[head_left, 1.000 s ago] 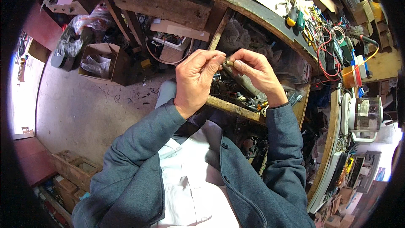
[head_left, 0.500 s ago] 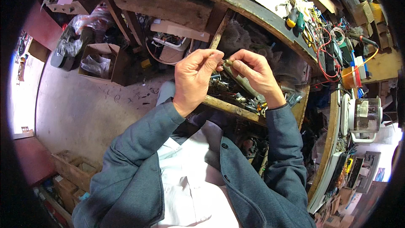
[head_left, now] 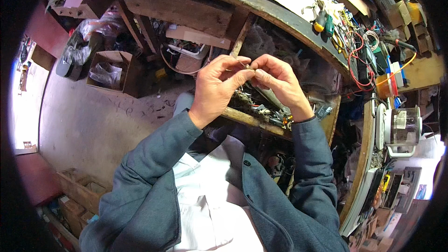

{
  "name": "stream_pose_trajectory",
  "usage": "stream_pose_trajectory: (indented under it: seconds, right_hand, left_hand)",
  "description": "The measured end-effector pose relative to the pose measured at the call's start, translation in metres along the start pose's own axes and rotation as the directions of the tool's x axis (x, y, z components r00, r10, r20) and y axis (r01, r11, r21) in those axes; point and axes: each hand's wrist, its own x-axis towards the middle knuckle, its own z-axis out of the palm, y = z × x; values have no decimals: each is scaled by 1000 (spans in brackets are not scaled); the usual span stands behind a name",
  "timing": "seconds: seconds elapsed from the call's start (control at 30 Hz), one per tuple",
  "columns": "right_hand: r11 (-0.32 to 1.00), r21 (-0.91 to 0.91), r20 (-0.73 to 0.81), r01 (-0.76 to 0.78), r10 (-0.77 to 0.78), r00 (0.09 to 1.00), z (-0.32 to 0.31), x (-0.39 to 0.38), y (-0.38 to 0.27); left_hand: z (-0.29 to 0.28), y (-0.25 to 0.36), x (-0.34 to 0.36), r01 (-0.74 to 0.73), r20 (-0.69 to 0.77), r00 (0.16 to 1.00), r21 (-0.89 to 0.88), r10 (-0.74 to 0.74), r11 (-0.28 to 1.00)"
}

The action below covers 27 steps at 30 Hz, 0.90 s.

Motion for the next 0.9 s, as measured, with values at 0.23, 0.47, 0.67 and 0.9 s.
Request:
stream_pose_trajectory:
  seconds: [0.23, 0.47, 0.67, 0.9]
  right_hand:
    - [1000, 6, 33, 12, -12, 999, -1, 1, 5]
    - [997, -74, 43, -31, 35, 998, 0, 1, 2]
    - [992, -119, -9, 33, -34, 999, 4, 2, 5]
    - [995, -95, -39, -23, 20, 999, 5, 2, 1]
  left_hand:
    - [0, -7, 3, -41, -5, 999, 40, 41, 998]
    - [0, 0, 5, -98, -1, 995, 79, 99, 992]
    - [-3, -1, 2, -141, -5, 990, 150, 144, 979]
    - [-1, 4, 1, -118, 7, 993, 155, 118, 981]
